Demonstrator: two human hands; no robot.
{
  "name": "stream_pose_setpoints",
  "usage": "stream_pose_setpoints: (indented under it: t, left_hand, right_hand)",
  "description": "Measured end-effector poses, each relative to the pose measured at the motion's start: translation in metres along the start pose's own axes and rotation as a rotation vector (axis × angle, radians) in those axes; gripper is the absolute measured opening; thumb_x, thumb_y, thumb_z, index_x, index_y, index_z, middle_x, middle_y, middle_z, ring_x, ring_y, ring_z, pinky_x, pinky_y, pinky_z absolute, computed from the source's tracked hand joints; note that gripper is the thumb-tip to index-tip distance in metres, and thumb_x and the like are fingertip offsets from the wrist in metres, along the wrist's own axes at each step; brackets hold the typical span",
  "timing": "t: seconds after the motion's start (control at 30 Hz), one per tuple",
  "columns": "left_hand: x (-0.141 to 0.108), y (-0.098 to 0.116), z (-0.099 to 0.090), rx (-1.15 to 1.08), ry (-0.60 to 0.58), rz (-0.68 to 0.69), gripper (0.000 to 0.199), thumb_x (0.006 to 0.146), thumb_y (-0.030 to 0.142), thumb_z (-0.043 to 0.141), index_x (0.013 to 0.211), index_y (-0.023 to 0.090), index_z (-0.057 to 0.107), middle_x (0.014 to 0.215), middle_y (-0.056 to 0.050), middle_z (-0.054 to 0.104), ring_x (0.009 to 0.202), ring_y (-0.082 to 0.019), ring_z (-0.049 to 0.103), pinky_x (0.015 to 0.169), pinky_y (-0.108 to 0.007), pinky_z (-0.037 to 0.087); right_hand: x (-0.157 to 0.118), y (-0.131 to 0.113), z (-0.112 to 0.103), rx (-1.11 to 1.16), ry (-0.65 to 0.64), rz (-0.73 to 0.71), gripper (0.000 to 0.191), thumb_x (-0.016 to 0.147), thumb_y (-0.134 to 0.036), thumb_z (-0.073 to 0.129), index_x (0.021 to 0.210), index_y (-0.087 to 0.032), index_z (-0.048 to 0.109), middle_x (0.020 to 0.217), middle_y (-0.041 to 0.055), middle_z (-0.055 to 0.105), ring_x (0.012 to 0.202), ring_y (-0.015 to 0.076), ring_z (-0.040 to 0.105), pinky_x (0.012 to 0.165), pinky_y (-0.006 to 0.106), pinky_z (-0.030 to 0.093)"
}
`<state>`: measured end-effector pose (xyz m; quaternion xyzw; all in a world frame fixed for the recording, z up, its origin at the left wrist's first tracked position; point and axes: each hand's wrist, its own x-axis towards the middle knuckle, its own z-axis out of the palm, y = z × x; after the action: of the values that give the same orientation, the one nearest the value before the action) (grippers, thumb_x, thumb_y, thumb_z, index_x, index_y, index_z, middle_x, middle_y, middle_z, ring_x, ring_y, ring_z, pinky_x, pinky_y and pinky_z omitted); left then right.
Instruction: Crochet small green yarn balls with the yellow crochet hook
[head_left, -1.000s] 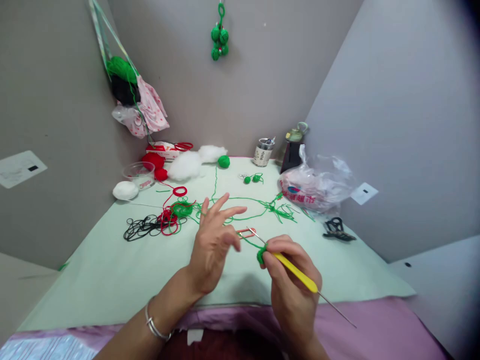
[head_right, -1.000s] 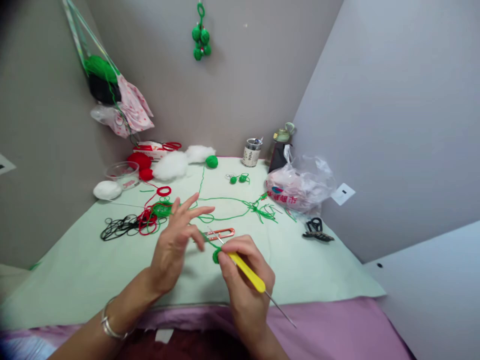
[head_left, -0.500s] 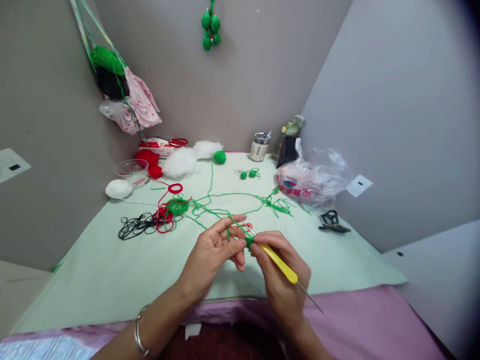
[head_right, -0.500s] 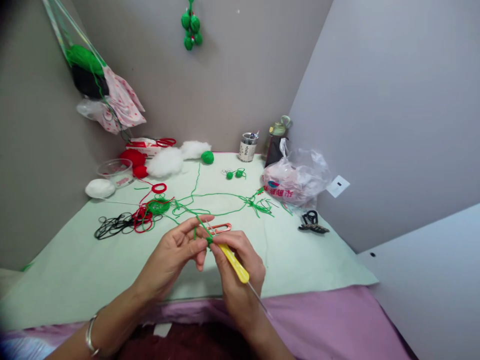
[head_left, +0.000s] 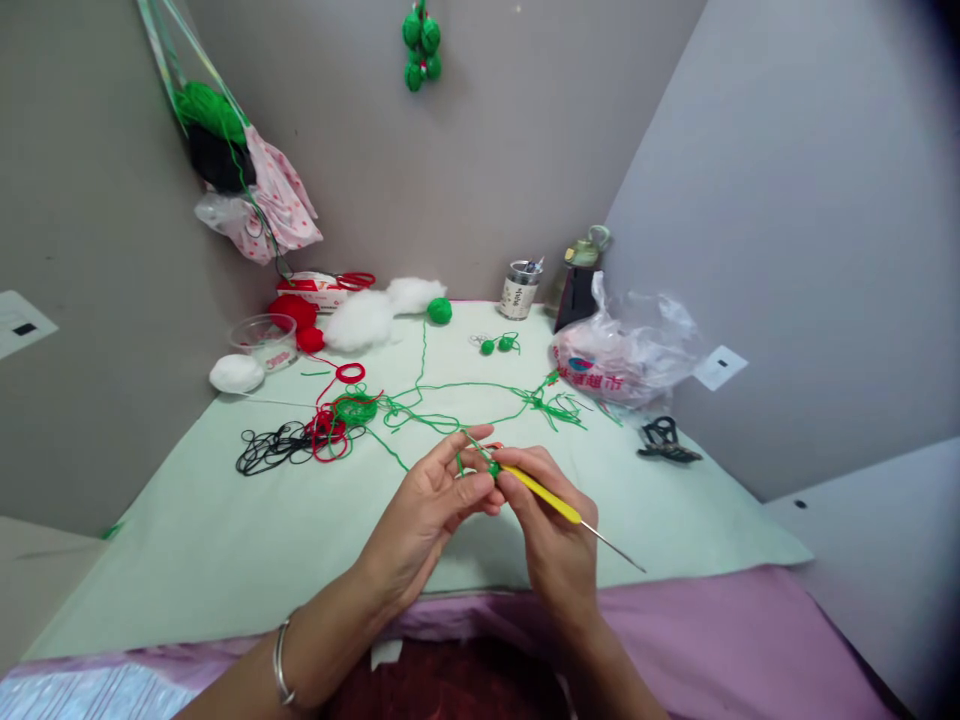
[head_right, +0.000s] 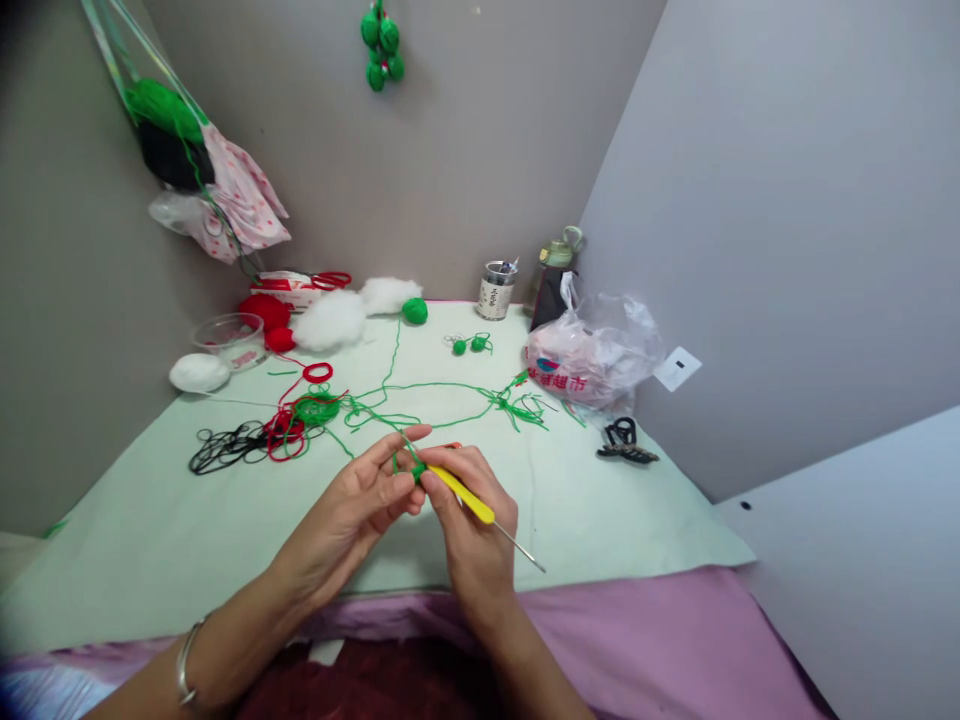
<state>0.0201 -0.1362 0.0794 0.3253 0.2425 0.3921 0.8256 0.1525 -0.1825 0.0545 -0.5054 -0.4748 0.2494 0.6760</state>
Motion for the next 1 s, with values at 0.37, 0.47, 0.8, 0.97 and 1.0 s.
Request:
stream_pose_setpoints:
  t: [0.37, 0.47, 0.8, 0.97, 1.0]
  left_hand:
    - [-0.0011, -0.0001, -0.0036, 0.092, 0.01, -0.015, 0.051, 0.086, 0.032, 0.083, 0.131, 0.013, 0.067, 0.07, 0.0, 0.066, 0.068, -0.012, 0.061, 0.071, -0.024, 0.049]
    - [-0.0014, -0.0008, -0.0045, 0.156, 0.039, -0.004, 0.058, 0.086, 0.035, 0.083, 0.136, 0.013, 0.063, 0.064, 0.006, 0.06, 0.051, -0.007, 0.05, 0.057, -0.021, 0.041]
    - [-0.0039, -0.0024, 0.0014, 0.132, 0.082, 0.065, 0.058, 0.081, 0.025, 0.088, 0.134, 0.018, 0.064, 0.09, 0.001, 0.067, 0.071, -0.012, 0.069, 0.072, -0.026, 0.057]
    - [-0.0042, -0.0041, -0.0019, 0.139, 0.056, 0.052, 0.067, 0.08, 0.023, 0.089, 0.141, 0.016, 0.061, 0.084, 0.001, 0.069, 0.071, -0.012, 0.069, 0.071, -0.025, 0.056]
    - [-0.004, -0.004, -0.0024, 0.125, 0.051, 0.042, 0.064, 0.08, 0.023, 0.088, 0.139, 0.016, 0.062, 0.082, 0.001, 0.068, 0.07, -0.012, 0.068, 0.07, -0.024, 0.056]
  right_hand:
    - [-0.0016, 0.0047, -0.006, 0.222, -0.031, 0.065, 0.015, 0.098, -0.035, 0.067, 0.1, -0.027, 0.08, 0.086, 0.002, 0.072, 0.071, 0.0145, 0.065, 0.069, 0.03, 0.055]
    - [-0.0008, 0.0006, -0.0063, 0.156, -0.026, 0.009, 0.012, 0.097, -0.03, 0.069, 0.098, -0.028, 0.081, 0.086, 0.0017, 0.071, 0.07, 0.0136, 0.063, 0.067, 0.029, 0.054]
    - [-0.0006, -0.0016, -0.0063, 0.065, -0.042, -0.071, 0.014, 0.096, -0.026, 0.069, 0.098, -0.03, 0.082, 0.098, 0.0044, 0.077, 0.093, 0.0204, 0.07, 0.085, 0.037, 0.057]
    - [-0.0015, -0.0008, -0.0032, 0.035, -0.042, -0.098, 0.014, 0.091, -0.02, 0.075, 0.096, -0.032, 0.082, 0.095, 0.0034, 0.079, 0.094, 0.0218, 0.072, 0.094, 0.041, 0.056]
    - [-0.0014, 0.0, -0.0025, 0.034, -0.034, -0.091, 0.013, 0.091, -0.021, 0.076, 0.095, -0.031, 0.082, 0.094, 0.0036, 0.079, 0.094, 0.0216, 0.072, 0.093, 0.041, 0.056]
